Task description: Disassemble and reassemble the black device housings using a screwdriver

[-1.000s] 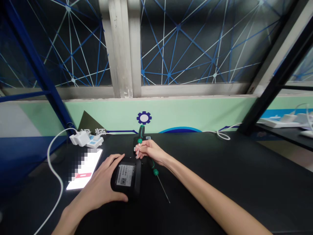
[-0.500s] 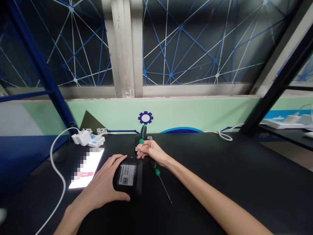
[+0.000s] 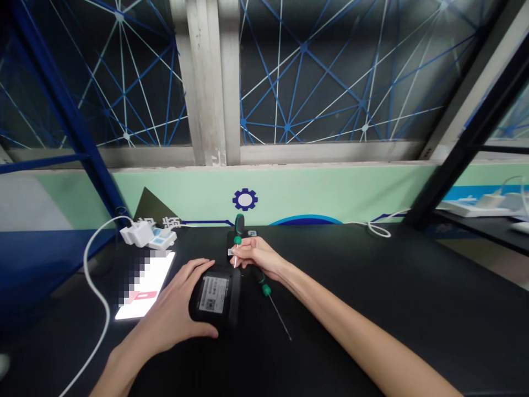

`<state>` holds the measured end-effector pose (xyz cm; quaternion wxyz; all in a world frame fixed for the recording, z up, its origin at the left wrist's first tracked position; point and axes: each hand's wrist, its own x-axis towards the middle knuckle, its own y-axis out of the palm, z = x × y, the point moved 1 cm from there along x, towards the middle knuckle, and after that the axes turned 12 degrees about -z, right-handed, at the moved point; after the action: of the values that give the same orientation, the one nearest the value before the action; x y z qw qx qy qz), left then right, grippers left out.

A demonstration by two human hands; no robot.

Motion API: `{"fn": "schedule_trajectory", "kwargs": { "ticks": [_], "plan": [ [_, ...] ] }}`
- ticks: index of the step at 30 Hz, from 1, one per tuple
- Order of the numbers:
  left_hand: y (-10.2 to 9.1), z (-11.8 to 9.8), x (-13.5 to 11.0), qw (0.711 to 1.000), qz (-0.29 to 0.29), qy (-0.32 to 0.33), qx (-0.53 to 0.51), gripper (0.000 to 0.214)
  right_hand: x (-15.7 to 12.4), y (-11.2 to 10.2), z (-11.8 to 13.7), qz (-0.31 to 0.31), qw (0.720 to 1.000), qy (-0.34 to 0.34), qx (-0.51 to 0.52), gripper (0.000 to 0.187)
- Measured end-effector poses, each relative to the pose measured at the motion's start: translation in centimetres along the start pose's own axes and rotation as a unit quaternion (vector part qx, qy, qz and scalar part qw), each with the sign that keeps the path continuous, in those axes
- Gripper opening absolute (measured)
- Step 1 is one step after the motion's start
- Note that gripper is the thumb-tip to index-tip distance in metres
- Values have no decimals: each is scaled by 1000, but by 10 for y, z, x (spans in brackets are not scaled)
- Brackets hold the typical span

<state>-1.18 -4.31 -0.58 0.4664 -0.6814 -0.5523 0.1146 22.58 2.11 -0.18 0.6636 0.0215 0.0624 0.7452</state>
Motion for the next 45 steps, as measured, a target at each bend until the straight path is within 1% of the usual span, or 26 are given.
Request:
{"fn": "schedule_trajectory", "kwargs": {
  "ticks": [4,10,15,20,24,28,33,36,38,40,43,45],
  "plan": [
    [0,0,0,1000,3,-5,1,109,-1,3,-2,-11,999,-37,-16,37],
    [0,0,0,1000,5,-12,11,111,-1,5,-4,1,995,-91,-32,39],
    [2,2,-2,999,9,-33,11,119,1,7,-7,-1,993,-105,-56,43],
    [3,2,-3,999,19,-46,11,110,2,10,-12,-7,989,-118,-91,46],
    [2,2,-3,998,40,-54,-10,98,1,10,-13,-49,985,-149,-69,44],
    [0,1,-3,996,59,-71,-7,96,-1,9,-10,-92,978,-183,-29,53],
    [-1,-1,-2,995,67,-76,-2,96,-2,6,-6,-112,974,-194,-25,41],
    [-1,-2,-2,994,67,-84,5,97,-1,4,-4,-139,969,-206,-8,31],
    [-1,-2,-1,994,67,-89,13,97,0,3,-2,-163,964,-209,22,37],
    [-1,-1,-2,994,69,-89,17,95,0,0,2,-188,962,-197,34,45],
    [0,1,-3,994,66,-81,20,93,-3,-4,9,-216,962,-163,-24,49],
    [1,3,-4,995,62,-76,24,92,-5,-7,14,-213,963,-145,-78,48]
  ]
}}
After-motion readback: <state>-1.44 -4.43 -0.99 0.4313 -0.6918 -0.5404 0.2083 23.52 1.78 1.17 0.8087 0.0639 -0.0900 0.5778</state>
